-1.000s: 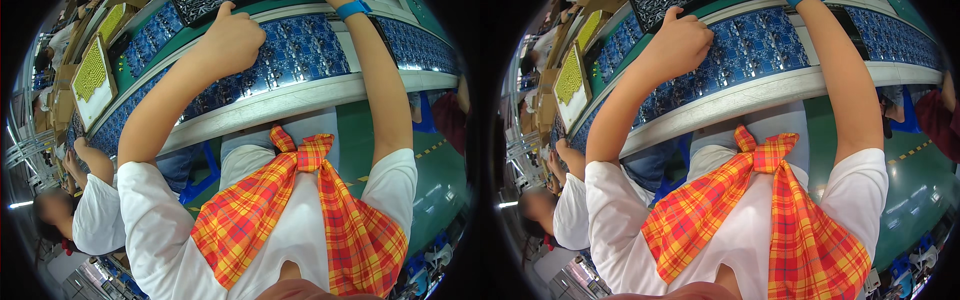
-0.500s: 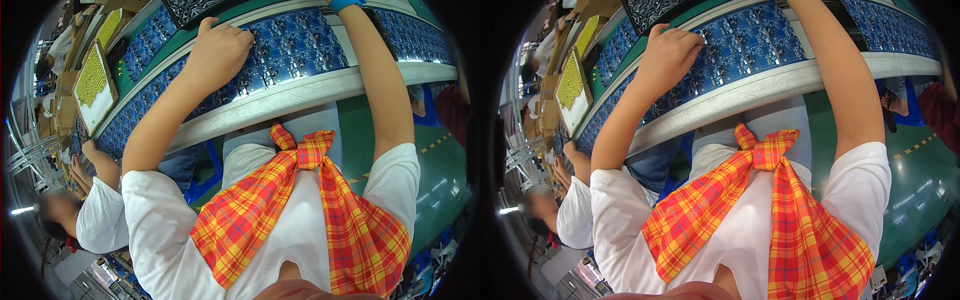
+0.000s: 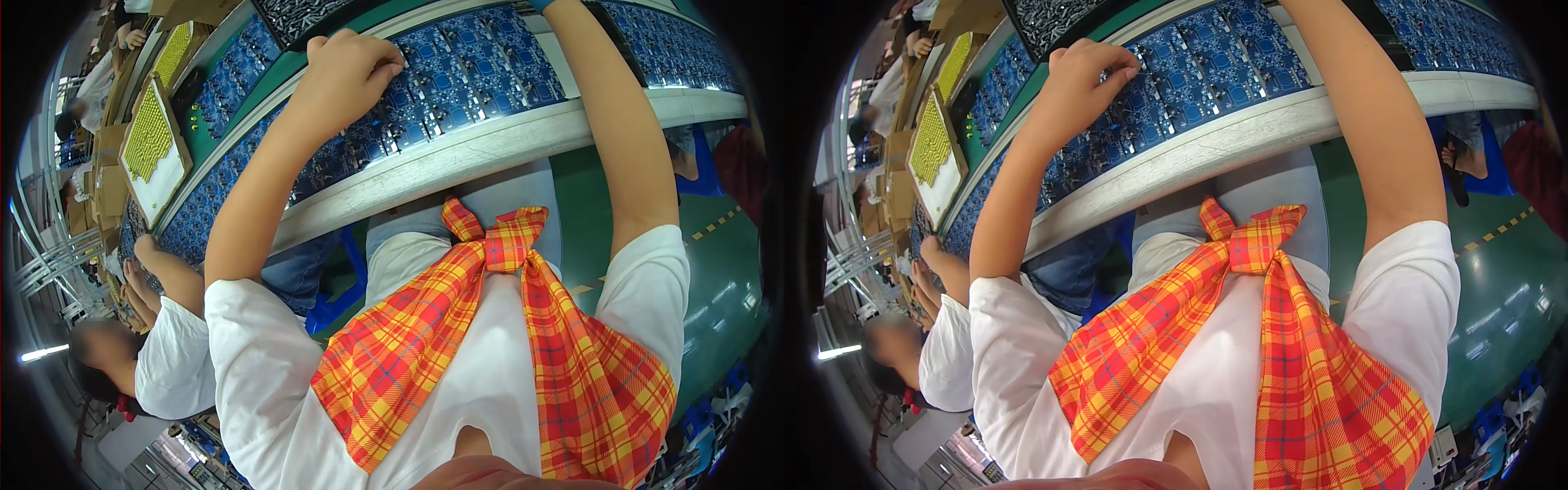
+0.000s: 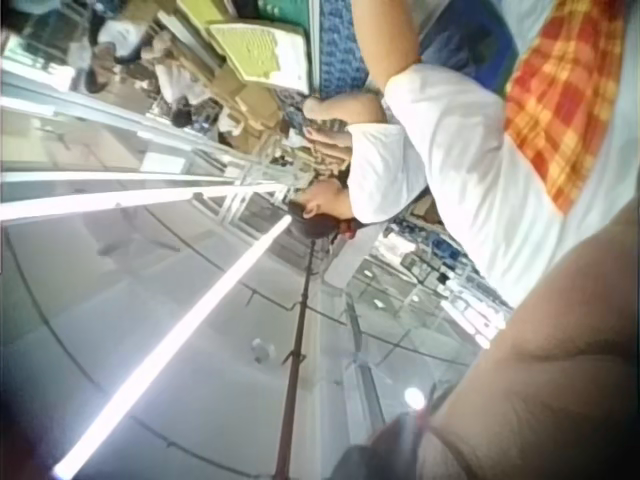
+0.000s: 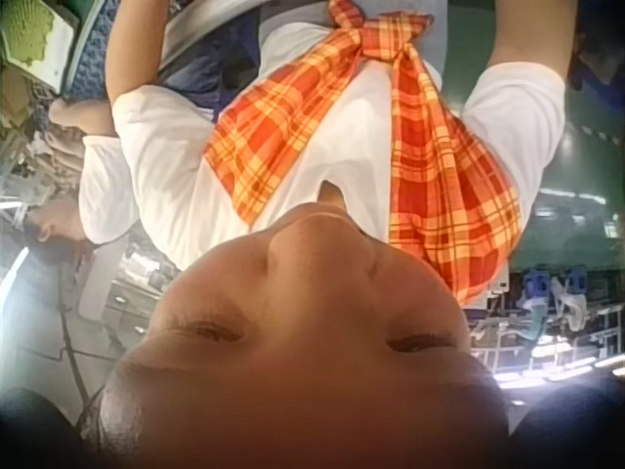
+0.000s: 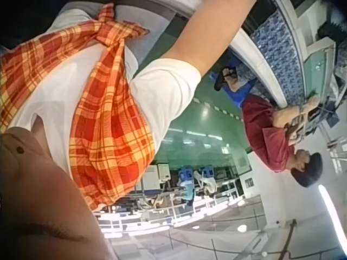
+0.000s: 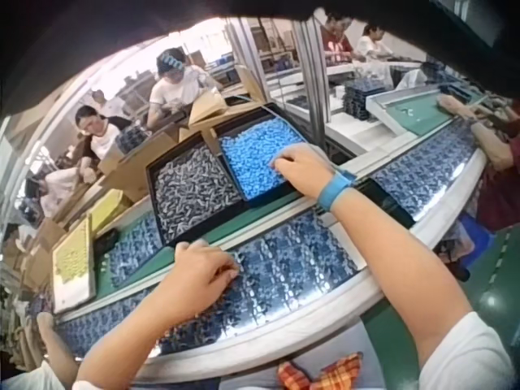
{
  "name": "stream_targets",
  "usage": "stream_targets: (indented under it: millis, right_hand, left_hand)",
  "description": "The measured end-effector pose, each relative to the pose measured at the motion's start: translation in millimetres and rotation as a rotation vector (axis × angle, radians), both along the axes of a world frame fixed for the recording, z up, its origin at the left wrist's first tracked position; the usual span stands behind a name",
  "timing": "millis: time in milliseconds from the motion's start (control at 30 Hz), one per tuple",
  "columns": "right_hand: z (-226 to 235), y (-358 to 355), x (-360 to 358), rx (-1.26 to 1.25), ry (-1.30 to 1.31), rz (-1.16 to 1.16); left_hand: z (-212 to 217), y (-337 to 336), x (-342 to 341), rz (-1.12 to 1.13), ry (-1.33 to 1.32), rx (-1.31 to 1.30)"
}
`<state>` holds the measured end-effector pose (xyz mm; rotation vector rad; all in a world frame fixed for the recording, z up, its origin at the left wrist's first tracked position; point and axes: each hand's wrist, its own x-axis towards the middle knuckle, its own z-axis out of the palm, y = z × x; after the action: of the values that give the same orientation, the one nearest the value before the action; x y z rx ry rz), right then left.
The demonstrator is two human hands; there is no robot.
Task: Manually picking and placing small electronic components onto printed circuit boards on an assembly line.
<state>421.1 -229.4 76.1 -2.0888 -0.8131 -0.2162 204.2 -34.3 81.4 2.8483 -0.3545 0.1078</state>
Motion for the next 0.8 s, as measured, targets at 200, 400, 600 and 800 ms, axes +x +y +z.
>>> stream_targets:
  millis: [200, 400, 600, 800]
  right_hand:
    - [-1, 0, -1, -0.025, 0.04, -0.013]
    - [-4, 1, 3, -0.002, 0.025, 0.0]
    - [-3, -9, -1, 0.094, 0.08, 0.04]
    - [50, -5, -107, -0.117, 0.414, 0.228]
  left_hand:
    - [-1, -2, 6, -0.02, -0.014, 0.055]
    - [-1, -7, 1, 0.004, -0.045, 0.102]
    - [-8, -13, -7, 0.022, -0.187, 0.162]
    - [17, 55, 33, 0.414, -0.172, -0.181]
